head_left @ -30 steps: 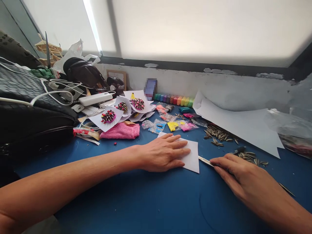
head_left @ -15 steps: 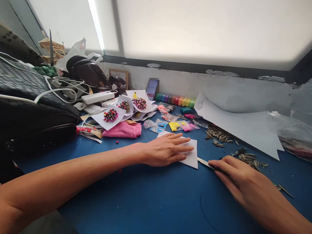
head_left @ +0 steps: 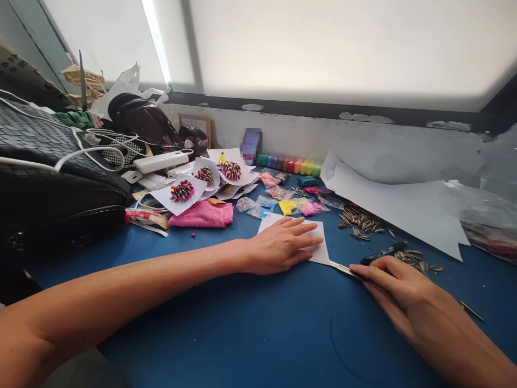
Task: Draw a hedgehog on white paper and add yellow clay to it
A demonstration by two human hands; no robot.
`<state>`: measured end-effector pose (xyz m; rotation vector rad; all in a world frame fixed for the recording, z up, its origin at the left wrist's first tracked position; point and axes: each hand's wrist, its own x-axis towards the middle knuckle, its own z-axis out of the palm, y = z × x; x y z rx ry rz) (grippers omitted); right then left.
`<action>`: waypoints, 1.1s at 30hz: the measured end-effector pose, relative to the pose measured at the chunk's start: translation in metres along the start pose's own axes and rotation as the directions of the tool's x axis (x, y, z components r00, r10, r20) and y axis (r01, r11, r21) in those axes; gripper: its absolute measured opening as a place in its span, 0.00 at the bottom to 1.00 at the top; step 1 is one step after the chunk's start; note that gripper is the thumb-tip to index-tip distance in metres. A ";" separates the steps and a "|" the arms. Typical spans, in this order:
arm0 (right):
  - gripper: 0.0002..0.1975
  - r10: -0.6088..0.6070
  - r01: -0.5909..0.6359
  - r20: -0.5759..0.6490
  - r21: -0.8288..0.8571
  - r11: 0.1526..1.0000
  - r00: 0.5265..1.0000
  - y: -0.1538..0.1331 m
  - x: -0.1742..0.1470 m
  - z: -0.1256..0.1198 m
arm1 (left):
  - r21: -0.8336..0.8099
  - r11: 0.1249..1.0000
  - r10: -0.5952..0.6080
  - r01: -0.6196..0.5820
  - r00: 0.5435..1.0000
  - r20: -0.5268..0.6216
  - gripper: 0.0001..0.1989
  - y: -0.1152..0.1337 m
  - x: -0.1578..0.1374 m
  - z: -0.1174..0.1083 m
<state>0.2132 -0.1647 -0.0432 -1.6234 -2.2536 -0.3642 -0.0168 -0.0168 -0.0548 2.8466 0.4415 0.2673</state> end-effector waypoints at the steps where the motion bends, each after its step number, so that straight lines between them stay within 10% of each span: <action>1: 0.21 -0.010 0.009 -0.014 -0.014 1.000 1.000 0.001 -0.001 -0.001 | -0.020 1.000 0.011 -0.011 1.000 -0.001 0.21 0.000 0.000 0.000; 33: 0.18 0.023 -0.021 -0.088 0.026 0.999 0.996 -0.008 -0.012 0.003 | -0.203 0.978 0.077 -0.046 0.986 0.149 0.23 -0.009 -0.004 -0.009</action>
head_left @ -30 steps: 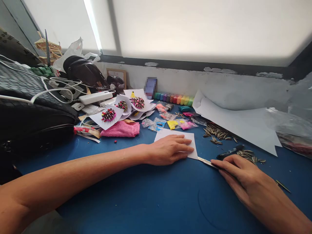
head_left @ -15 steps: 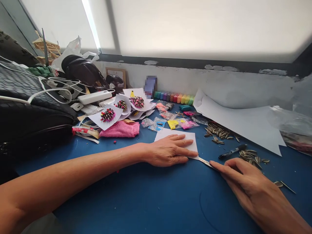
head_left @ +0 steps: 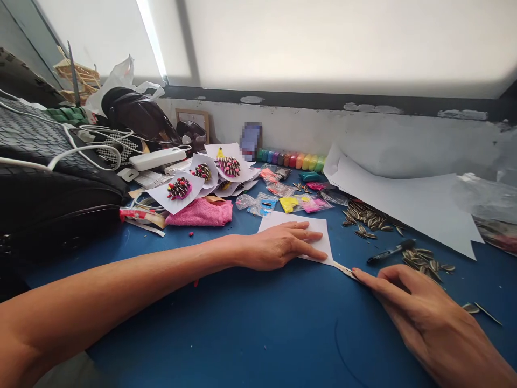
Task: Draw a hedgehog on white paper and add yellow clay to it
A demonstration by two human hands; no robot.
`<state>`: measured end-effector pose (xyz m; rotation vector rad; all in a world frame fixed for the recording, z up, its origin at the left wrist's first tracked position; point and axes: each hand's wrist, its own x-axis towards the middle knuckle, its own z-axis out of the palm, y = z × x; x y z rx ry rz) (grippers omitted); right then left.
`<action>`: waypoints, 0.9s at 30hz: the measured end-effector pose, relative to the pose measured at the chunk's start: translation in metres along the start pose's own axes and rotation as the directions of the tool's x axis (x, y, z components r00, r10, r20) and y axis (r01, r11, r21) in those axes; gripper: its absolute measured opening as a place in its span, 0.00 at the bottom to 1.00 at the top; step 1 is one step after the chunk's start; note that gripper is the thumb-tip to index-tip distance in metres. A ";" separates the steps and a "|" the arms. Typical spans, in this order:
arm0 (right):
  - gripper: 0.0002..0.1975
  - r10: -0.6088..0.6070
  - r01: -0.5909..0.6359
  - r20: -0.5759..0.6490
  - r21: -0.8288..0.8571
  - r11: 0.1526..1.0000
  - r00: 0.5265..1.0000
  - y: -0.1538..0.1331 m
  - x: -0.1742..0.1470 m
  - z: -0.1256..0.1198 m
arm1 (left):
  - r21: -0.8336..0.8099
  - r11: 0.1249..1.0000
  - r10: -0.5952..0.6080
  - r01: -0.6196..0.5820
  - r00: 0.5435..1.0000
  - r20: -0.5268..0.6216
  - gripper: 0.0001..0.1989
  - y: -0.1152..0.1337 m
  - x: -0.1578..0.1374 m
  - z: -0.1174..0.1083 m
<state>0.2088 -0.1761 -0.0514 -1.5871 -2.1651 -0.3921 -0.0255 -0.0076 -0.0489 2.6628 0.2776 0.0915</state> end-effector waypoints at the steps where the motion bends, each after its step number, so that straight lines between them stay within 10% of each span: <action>1: 0.18 0.000 0.000 -0.006 -0.003 1.000 1.000 0.001 0.000 0.001 | -0.005 1.000 0.004 -0.004 1.000 -0.004 0.23 0.000 0.000 0.000; 27: 0.19 0.021 -0.026 0.076 0.073 0.997 0.997 0.002 0.003 0.006 | -0.019 1.000 0.023 -0.023 1.000 0.000 0.26 0.001 0.002 -0.003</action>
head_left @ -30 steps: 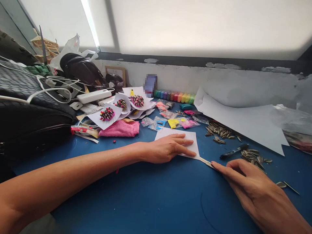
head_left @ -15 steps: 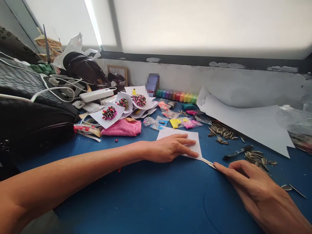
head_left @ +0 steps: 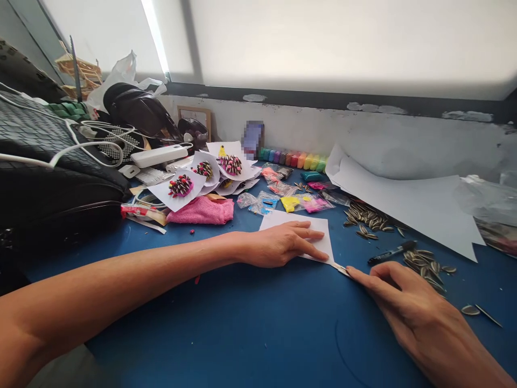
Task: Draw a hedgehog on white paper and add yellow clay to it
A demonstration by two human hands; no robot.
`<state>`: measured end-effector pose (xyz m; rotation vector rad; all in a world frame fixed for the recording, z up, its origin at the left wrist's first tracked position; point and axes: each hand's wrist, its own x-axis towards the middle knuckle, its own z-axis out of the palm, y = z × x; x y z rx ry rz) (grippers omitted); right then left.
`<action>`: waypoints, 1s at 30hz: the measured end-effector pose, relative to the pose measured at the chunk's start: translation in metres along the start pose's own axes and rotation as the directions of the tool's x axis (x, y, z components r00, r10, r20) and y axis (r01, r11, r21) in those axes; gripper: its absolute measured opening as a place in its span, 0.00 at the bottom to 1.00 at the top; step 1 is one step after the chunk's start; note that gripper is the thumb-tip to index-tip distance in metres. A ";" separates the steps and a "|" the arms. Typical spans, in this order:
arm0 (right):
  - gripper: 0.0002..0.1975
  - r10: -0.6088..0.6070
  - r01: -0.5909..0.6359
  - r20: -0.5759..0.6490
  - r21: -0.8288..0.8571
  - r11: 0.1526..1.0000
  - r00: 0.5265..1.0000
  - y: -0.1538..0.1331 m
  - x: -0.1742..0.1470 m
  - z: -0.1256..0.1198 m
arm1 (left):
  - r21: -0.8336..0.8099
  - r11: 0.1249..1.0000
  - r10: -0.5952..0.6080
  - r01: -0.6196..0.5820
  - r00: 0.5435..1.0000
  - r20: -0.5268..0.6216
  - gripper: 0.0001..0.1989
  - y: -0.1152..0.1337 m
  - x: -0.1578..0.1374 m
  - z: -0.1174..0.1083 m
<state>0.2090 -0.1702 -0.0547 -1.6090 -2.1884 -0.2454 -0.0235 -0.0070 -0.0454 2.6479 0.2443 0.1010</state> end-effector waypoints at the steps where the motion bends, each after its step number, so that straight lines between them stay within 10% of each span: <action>1: 0.19 -0.006 0.006 -0.001 -0.002 1.000 1.000 0.000 0.000 0.000 | -0.003 1.000 0.000 0.000 1.000 0.002 0.26 0.000 0.000 0.000; 30: 0.18 -0.068 0.067 -0.010 -0.018 0.998 0.998 -0.019 0.013 0.004 | -0.019 0.999 0.035 -0.034 0.999 0.022 0.23 -0.001 0.001 -0.005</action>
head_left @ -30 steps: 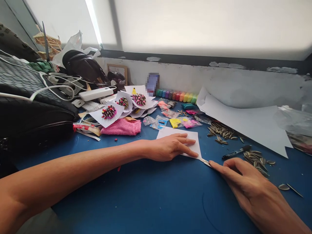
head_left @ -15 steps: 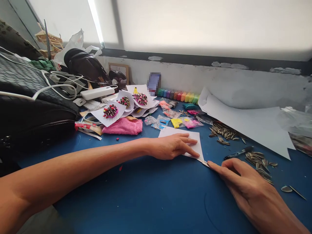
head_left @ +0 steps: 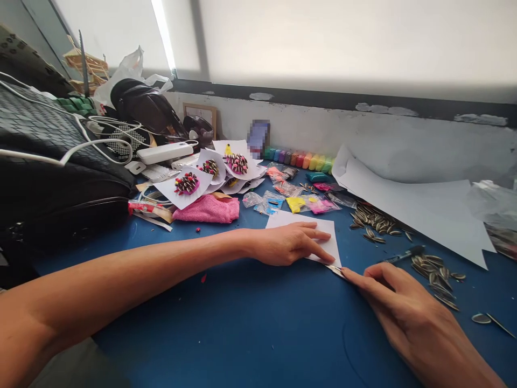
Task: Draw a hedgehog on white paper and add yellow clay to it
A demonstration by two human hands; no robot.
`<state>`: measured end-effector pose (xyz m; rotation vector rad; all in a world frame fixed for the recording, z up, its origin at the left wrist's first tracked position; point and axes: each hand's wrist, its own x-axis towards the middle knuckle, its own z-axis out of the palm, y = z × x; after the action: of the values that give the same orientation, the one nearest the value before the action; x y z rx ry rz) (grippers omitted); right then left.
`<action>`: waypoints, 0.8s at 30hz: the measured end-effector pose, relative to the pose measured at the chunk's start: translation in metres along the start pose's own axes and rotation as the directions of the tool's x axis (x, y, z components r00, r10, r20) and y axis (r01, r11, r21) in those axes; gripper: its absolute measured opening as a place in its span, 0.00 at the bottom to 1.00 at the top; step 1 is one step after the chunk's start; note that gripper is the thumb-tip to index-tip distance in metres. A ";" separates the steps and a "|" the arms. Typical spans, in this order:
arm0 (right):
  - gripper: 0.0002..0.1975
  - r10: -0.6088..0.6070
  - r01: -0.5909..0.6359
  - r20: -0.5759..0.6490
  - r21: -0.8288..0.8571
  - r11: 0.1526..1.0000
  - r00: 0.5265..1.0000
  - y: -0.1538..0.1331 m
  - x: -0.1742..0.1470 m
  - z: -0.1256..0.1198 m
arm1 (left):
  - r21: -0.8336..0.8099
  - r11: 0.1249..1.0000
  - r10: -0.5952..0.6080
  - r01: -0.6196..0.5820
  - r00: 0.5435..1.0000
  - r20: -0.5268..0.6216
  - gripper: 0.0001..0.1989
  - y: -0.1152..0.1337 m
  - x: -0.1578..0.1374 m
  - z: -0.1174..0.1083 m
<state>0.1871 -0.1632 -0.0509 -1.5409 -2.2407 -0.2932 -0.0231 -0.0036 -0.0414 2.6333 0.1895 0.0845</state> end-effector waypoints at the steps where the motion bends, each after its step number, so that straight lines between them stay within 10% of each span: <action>1: 0.18 0.002 -0.002 -0.004 0.000 1.000 1.000 -0.001 0.001 0.000 | -0.002 1.000 0.003 -0.003 1.000 0.000 0.23 0.000 0.000 0.000; 14: 0.18 -0.048 0.043 -0.077 -0.066 0.997 0.996 -0.003 0.005 -0.002 | -0.068 0.996 -0.067 0.062 0.995 -0.075 0.38 0.003 0.004 0.005; 24: 0.19 -0.061 0.053 -0.074 -0.104 0.993 0.995 -0.002 0.002 -0.002 | 0.126 0.992 -0.004 0.000 0.999 0.032 0.21 -0.017 -0.017 -0.013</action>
<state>0.1855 -0.1629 -0.0484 -1.4907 -2.2436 -0.4833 -0.0431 0.0151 -0.0391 2.7578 0.1928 0.0308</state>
